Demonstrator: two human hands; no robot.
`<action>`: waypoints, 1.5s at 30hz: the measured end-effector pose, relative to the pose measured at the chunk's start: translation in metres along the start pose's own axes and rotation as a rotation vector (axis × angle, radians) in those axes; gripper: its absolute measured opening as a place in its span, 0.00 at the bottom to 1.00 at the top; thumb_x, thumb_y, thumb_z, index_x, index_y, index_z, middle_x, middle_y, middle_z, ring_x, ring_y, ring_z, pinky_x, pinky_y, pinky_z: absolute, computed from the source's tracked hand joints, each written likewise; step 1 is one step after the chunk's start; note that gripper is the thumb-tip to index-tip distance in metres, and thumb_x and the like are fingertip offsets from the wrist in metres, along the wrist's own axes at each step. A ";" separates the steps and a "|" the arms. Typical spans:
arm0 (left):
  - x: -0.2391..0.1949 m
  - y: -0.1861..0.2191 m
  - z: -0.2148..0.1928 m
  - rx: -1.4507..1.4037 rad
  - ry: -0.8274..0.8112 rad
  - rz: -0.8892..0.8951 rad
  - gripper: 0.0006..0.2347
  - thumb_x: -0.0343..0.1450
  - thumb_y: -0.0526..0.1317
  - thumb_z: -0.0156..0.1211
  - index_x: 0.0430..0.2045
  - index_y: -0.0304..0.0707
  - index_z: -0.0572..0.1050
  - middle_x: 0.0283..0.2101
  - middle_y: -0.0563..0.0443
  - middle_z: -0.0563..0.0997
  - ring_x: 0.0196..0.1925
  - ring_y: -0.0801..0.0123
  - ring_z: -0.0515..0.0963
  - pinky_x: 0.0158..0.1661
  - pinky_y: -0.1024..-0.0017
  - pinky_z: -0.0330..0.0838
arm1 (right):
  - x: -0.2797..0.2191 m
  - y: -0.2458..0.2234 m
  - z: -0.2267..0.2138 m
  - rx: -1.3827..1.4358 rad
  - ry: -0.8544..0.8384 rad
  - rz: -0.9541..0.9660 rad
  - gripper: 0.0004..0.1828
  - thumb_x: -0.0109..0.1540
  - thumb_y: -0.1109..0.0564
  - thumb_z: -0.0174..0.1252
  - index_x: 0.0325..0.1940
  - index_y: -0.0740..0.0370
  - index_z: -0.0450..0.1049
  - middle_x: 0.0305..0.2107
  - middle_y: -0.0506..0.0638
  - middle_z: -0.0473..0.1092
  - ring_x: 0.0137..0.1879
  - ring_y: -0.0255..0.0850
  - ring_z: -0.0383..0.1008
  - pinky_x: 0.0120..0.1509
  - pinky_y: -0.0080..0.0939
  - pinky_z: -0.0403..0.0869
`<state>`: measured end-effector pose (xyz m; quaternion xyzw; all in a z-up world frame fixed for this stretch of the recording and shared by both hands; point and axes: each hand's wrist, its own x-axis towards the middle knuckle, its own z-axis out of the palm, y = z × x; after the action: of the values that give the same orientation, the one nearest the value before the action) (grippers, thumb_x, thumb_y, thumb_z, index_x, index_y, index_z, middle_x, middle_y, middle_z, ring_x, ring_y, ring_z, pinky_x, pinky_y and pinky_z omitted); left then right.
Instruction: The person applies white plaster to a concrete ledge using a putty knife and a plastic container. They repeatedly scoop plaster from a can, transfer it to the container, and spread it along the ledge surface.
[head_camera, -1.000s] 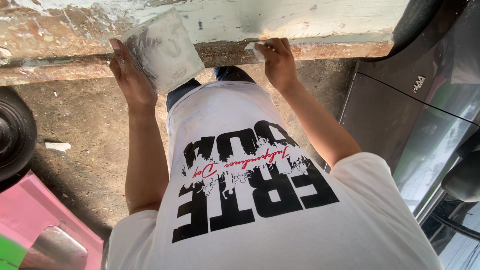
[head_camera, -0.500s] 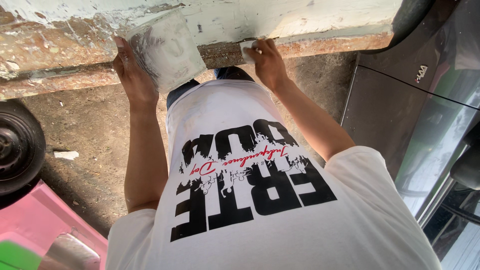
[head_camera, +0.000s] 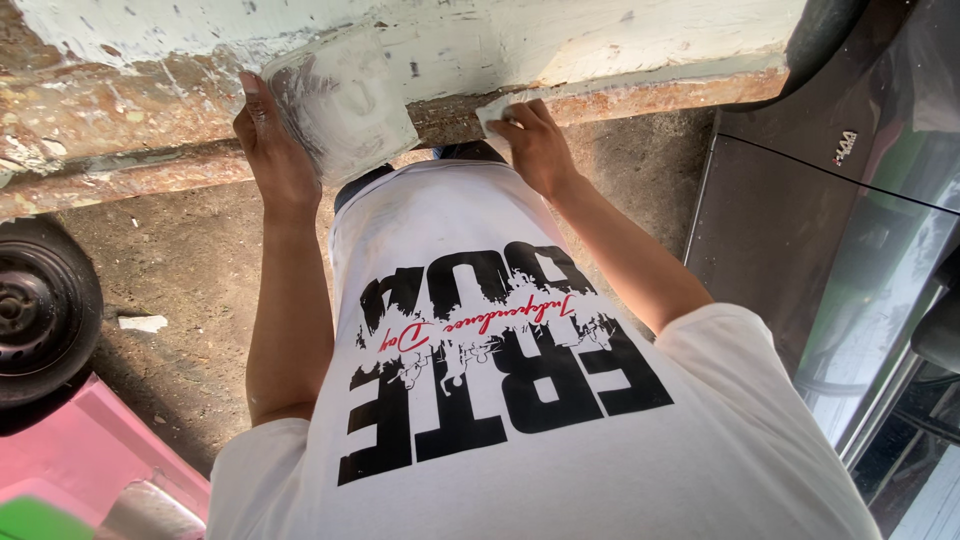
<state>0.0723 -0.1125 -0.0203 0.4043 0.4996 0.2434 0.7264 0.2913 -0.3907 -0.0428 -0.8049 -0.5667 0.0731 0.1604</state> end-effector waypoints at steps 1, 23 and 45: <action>0.000 0.002 -0.002 0.006 -0.027 0.018 0.28 0.77 0.61 0.46 0.51 0.28 0.68 0.53 0.46 0.70 0.58 0.69 0.71 0.64 0.69 0.65 | -0.006 0.001 -0.004 0.011 0.010 -0.015 0.20 0.62 0.74 0.55 0.48 0.55 0.83 0.40 0.47 0.76 0.48 0.42 0.72 0.52 0.34 0.81; 0.012 0.002 -0.021 0.154 -0.031 0.000 0.34 0.76 0.65 0.43 0.53 0.23 0.64 0.53 0.43 0.67 0.59 0.65 0.67 0.68 0.64 0.57 | -0.011 0.057 -0.009 0.069 0.024 0.090 0.12 0.69 0.68 0.58 0.46 0.55 0.84 0.37 0.49 0.77 0.46 0.40 0.72 0.50 0.36 0.80; 0.007 -0.002 -0.019 0.113 -0.029 0.052 0.34 0.79 0.64 0.43 0.52 0.19 0.67 0.56 0.38 0.69 0.64 0.63 0.67 0.71 0.66 0.55 | -0.006 0.022 0.009 0.013 -0.052 -0.033 0.18 0.65 0.73 0.54 0.47 0.56 0.84 0.39 0.49 0.76 0.47 0.39 0.72 0.49 0.33 0.80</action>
<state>0.0568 -0.1019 -0.0291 0.4610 0.4915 0.2276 0.7029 0.3060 -0.4010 -0.0588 -0.7922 -0.5833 0.0950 0.1521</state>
